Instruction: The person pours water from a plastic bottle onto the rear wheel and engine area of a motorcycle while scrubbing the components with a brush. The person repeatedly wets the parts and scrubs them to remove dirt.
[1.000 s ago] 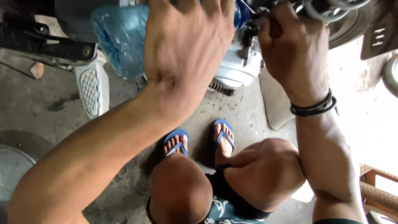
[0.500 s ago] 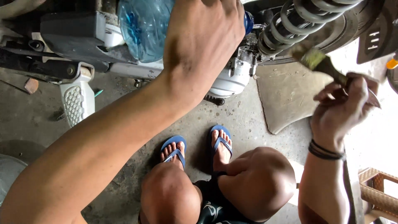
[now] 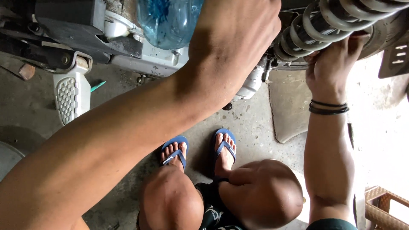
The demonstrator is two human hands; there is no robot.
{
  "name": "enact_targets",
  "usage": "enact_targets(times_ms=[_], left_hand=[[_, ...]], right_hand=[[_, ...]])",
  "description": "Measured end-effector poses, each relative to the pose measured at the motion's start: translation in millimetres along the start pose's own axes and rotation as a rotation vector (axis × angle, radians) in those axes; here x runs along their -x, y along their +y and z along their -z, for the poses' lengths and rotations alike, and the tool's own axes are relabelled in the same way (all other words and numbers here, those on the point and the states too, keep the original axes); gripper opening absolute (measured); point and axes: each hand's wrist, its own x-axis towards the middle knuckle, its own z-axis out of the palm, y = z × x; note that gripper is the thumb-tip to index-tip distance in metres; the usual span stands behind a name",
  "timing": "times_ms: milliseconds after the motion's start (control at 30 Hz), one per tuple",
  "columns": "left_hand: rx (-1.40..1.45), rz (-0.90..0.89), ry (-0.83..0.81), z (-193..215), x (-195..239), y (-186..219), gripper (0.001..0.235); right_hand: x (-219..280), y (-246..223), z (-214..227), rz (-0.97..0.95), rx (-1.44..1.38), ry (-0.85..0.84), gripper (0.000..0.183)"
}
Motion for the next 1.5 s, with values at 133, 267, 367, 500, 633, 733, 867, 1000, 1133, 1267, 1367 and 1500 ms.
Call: enact_targets(times_ms=[133, 267, 367, 500, 633, 733, 867, 1000, 1133, 1267, 1367, 1500], left_hand=[[0.033, -0.008, -0.011, -5, 1, 2, 0.060], [0.067, 0.013, -0.006, -9, 5, 1, 0.064], [0.068, -0.033, -0.014, -7, 3, -1, 0.058], [0.068, 0.051, 0.018, -6, 6, 0, 0.059], [0.095, 0.032, 0.038, -9, 5, 3, 0.057], [0.088, 0.040, 0.037, -8, 5, 0, 0.053], [0.052, 0.051, -0.020, -5, 7, -1, 0.021], [-0.007, 0.086, -0.008, -3, 16, -11, 0.018], [0.038, 0.063, -0.022, -2, 14, -7, 0.024], [0.085, 0.039, 0.010, -5, 11, -7, 0.026], [0.066, 0.057, 0.040, -9, 9, -6, 0.028], [0.076, 0.113, 0.021, -5, 15, -10, 0.031]], right_hand=[[-7, 9, 10, 0.040, 0.023, 0.011, 0.016], [-16, 17, 17, 0.107, 0.053, 0.020, 0.009], [-19, 21, 28, 0.155, 0.079, 0.041, 0.005], [-27, 20, 30, 0.233, 0.112, 0.058, 0.006], [-21, 14, 6, 0.037, 0.004, 0.171, 0.010], [-18, -2, -2, -0.179, -0.145, 0.429, 0.014], [-12, 10, 32, -0.015, 1.022, -0.102, 0.058], [-40, 55, 58, -0.062, 0.097, 0.116, 0.056], [-17, -1, 16, -0.222, -0.071, 0.242, 0.058], [-9, -19, 50, -0.180, 0.060, -0.277, 0.018], [-15, -36, 49, -0.237, 0.107, -0.413, 0.024], [-28, -47, 7, -0.241, 0.224, -0.473, 0.026]])
